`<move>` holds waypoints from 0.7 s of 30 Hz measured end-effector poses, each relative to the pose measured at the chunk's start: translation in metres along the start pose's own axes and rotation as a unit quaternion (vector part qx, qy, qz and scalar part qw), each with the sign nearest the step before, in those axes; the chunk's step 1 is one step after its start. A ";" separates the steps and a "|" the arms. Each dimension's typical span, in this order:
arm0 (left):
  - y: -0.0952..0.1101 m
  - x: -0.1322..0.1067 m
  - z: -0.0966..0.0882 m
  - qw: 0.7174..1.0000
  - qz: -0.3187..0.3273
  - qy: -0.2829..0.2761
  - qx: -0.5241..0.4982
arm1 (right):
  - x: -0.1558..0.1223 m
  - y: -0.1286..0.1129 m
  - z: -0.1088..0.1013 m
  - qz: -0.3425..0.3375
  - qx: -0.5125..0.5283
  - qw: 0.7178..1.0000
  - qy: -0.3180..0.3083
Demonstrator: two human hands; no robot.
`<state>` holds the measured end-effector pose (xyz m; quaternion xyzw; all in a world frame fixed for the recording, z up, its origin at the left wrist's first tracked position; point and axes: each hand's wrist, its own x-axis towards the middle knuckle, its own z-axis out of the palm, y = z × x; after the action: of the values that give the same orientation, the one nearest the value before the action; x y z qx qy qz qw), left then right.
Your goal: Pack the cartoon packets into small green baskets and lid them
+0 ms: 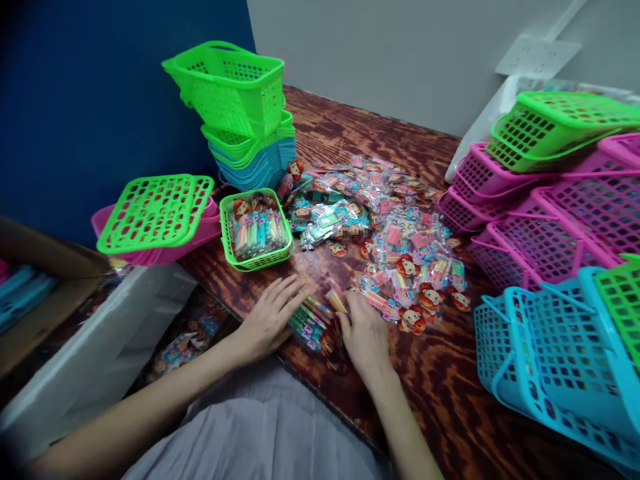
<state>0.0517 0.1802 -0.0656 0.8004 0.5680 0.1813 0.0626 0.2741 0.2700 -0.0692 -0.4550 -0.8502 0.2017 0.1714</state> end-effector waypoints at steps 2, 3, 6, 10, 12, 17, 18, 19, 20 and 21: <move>0.003 0.010 -0.005 0.999 0.020 -0.038 0.026 | -0.003 -0.009 -0.002 -0.028 -0.053 0.998 0.021; 0.004 0.015 -0.008 0.998 0.028 -0.053 0.034 | -0.004 -0.013 -0.003 -0.034 -0.072 0.997 0.022; 0.005 0.023 -0.013 0.995 0.033 -0.088 0.043 | -0.009 -0.019 -0.004 -0.028 -0.098 0.995 -0.004; 0.003 0.018 -0.014 0.993 0.012 -0.117 0.034 | -0.021 -0.017 -0.011 0.000 -0.078 0.994 -0.075; 0.002 0.012 -0.013 0.993 0.009 -0.117 0.021 | -0.027 -0.017 -0.017 0.007 -0.056 0.992 -0.114; 0.002 0.001 -0.010 0.991 0.042 -0.128 0.008 | -0.039 -0.021 -0.023 -0.012 -0.035 0.993 -0.115; 0.003 0.000 -0.010 0.990 0.047 -0.130 0.009 | -0.040 -0.021 -0.022 -0.013 -0.036 0.995 -0.097; 0.004 -0.002 -0.009 0.990 0.050 -0.131 0.010 | -0.041 -0.022 -0.021 -0.015 -0.038 0.996 -0.079; 0.005 -0.003 -0.008 0.990 0.053 -0.130 0.010 | -0.042 -0.022 -0.019 -0.017 -0.041 0.997 -0.065; 0.006 -0.004 -0.007 0.990 0.055 -0.129 0.008 | -0.043 -0.022 -0.018 -0.021 -0.044 0.997 -0.055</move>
<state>0.0533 0.1732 -0.0577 0.8475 0.5119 0.0752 0.1185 0.2896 0.2261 -0.0471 -0.4321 -0.8759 0.1851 0.1084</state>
